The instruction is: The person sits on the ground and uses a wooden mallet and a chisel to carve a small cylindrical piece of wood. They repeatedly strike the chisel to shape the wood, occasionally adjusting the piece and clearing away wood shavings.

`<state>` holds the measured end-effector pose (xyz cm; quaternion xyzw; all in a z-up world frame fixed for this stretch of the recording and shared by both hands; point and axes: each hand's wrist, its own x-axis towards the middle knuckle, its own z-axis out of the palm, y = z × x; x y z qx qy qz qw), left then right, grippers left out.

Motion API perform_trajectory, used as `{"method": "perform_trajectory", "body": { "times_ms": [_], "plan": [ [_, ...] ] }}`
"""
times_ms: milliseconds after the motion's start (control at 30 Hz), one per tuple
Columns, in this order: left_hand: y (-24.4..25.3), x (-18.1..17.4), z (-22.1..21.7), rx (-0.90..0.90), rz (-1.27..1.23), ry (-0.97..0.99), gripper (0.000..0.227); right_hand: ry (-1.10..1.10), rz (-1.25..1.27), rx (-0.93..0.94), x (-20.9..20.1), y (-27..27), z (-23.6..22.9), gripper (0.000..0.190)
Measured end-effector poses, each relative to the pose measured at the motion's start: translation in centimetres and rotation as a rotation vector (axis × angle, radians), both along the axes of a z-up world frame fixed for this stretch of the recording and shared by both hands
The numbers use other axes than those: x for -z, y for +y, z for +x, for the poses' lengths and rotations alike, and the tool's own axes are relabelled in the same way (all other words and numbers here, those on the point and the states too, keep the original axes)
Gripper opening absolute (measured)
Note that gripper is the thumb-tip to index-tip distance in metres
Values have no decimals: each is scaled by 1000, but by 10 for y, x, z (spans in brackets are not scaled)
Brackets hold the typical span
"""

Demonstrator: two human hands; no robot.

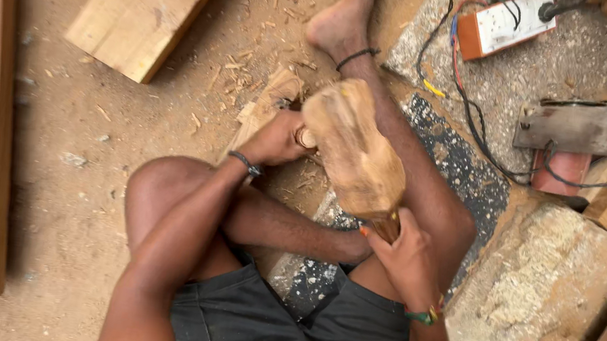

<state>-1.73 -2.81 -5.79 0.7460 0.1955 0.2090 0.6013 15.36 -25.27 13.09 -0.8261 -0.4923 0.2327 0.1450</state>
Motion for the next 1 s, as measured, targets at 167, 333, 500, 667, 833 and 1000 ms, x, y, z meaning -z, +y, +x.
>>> {"method": "perform_trajectory", "body": {
  "times_ms": [167, 333, 500, 667, 833, 1000],
  "plan": [
    [-32, -6, 5, -414, -263, -57, 27, 258, -89, 404, -5, -58, -8, 30],
    [-19, -70, -49, -791, 175, -76, 26, 679, 129, 646, 8, -118, 14, 20],
    [-23, -143, -172, -851, 742, 369, 39, 913, 240, 760, 15, -130, 25, 17],
    [-127, -134, -290, -855, 645, 1009, 70, 978, 263, 743, 28, -122, 25, 21],
    [-272, -68, -333, -727, 148, 1514, 87, 1028, 291, 700, 33, -124, 31, 23],
    [-348, -28, -328, -869, 26, 1380, 94, 1032, 268, 652, 32, -122, 37, 23]
  ]
}}
